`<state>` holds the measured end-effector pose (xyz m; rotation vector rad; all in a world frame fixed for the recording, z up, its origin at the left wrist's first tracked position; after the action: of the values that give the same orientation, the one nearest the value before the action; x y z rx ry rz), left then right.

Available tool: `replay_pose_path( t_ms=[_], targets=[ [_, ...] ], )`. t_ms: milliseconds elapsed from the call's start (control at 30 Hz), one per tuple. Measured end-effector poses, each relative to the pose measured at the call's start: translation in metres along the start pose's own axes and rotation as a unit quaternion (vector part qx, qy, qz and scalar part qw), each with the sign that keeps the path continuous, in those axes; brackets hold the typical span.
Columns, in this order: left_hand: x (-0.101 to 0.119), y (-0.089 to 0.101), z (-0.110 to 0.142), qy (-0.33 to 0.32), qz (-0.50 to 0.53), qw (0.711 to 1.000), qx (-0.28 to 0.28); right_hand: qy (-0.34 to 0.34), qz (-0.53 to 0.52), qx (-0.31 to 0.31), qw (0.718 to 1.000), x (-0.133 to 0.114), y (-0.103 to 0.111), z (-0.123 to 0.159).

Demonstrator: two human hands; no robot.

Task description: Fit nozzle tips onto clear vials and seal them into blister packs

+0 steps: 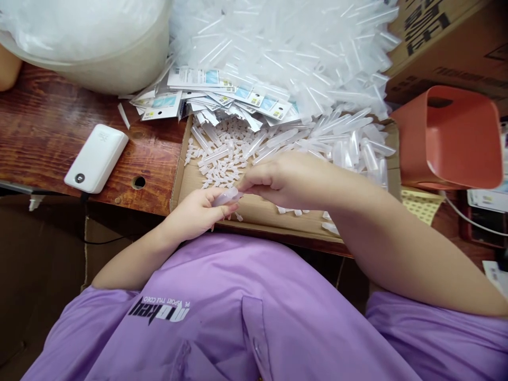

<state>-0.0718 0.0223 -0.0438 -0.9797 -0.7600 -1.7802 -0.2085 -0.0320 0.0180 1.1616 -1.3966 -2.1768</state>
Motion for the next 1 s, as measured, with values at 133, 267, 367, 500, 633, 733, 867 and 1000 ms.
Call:
replay_pose_path(
  t_ms=[133,267,367,500,633,733,867,1000],
  targets=[
    [0.005,0.006,-0.002,-0.018,0.054,0.998,-0.001,-0.036,-0.131,0.08,0.988,0.008,-0.005,-0.001],
    [0.012,0.024,-0.002,-0.048,0.145,0.988,0.035,-0.159,-0.212,0.116,0.957,0.02,-0.019,0.001],
    [0.004,0.03,0.0,-0.005,0.215,0.976,0.039,-0.174,-0.106,-0.042,0.978,0.013,-0.043,0.002],
    [-0.007,0.024,0.004,0.053,0.262,0.964,0.003,-0.151,-0.038,-0.165,0.974,-0.005,-0.064,0.003],
    [-0.009,0.018,0.007,0.047,0.272,0.961,-0.02,-0.139,-0.021,-0.167,0.976,-0.012,-0.071,0.0],
    [-0.008,0.013,0.01,0.034,0.275,0.96,-0.044,-0.14,-0.053,-0.128,0.98,-0.001,-0.067,-0.001],
    [-0.008,0.0,0.015,0.044,0.261,0.96,-0.093,-0.162,-0.402,0.07,0.898,0.023,-0.045,0.002],
    [-0.008,-0.013,0.017,0.05,0.222,0.964,-0.139,-0.122,-0.602,0.187,0.767,0.026,-0.025,0.006]
  ],
)
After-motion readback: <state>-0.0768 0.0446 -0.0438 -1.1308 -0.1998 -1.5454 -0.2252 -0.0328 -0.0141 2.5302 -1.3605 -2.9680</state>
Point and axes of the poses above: each hand's wrist, its own z-axis away from the middle knuckle, its own y-axis out of the back of the hand, x = y × z, the point moved 5 cm from there along -z, towards the middle knuckle, and after that the axes turned 5 degrees about x, right-handed, at the moved point
